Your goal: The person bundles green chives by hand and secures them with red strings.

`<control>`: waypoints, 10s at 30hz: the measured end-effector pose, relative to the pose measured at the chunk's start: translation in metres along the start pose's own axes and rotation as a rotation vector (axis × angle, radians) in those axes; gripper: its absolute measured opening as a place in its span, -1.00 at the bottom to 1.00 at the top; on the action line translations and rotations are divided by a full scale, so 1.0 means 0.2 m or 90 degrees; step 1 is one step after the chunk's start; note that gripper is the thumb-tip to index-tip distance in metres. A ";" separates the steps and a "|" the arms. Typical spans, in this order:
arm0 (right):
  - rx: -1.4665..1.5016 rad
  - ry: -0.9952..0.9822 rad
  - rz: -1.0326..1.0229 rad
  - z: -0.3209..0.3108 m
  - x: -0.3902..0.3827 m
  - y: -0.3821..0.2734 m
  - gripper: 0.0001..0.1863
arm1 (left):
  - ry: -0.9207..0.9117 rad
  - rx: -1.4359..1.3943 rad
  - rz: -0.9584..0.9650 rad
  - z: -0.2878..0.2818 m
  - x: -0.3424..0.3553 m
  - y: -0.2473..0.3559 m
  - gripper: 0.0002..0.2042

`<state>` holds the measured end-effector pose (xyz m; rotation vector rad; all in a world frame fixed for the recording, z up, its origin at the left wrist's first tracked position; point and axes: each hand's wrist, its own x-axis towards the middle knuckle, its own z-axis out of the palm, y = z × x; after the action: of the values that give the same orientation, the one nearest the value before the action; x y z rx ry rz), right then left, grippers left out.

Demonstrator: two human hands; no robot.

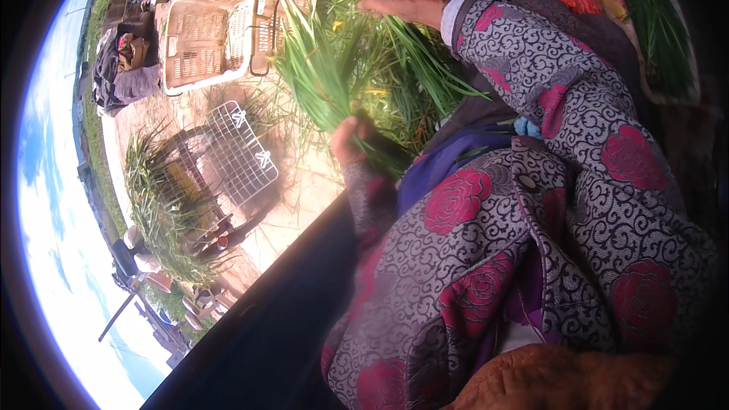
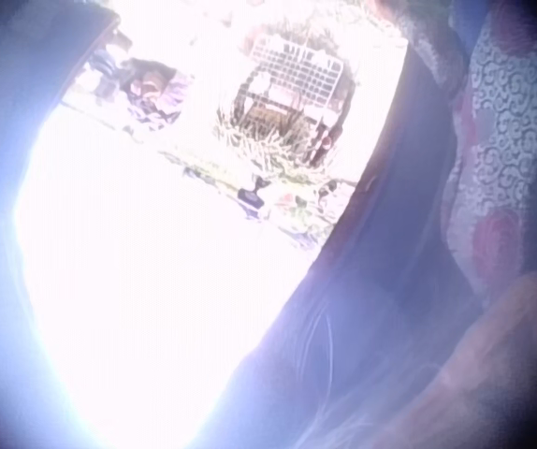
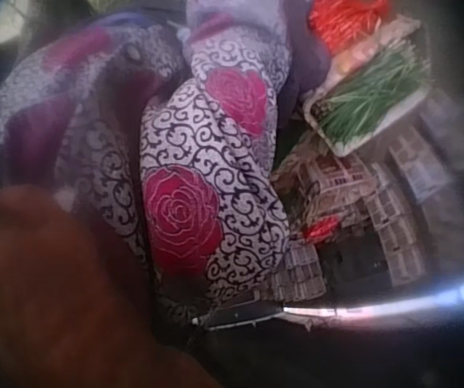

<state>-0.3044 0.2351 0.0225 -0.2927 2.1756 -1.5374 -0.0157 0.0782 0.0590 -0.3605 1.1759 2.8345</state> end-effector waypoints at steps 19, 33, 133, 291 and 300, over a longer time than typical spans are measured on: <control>-0.022 -0.045 -0.090 -0.09 -0.07 -0.12 -0.60 | 0.200 0.007 -0.112 -0.05 0.03 -0.17 -0.79; -0.039 0.290 -0.132 -0.33 0.14 -0.06 -0.50 | 0.196 0.000 -0.087 -0.17 -0.10 -0.13 -0.72; -0.747 -0.003 -0.131 -0.37 -0.12 0.15 -0.82 | 0.202 -0.010 0.174 0.04 -0.04 0.12 -0.53; 0.297 -0.283 -0.038 -0.11 -0.30 -0.40 -0.53 | 0.293 0.140 0.202 -0.03 0.00 0.01 -0.51; -0.193 0.314 0.007 -0.44 -0.01 -0.21 -0.67 | 0.191 0.040 0.170 0.02 -0.08 0.06 -0.40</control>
<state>-0.3479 0.2951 0.0859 0.0132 2.7937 -1.3740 -0.0015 0.0738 0.0731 -0.6939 1.4646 3.0357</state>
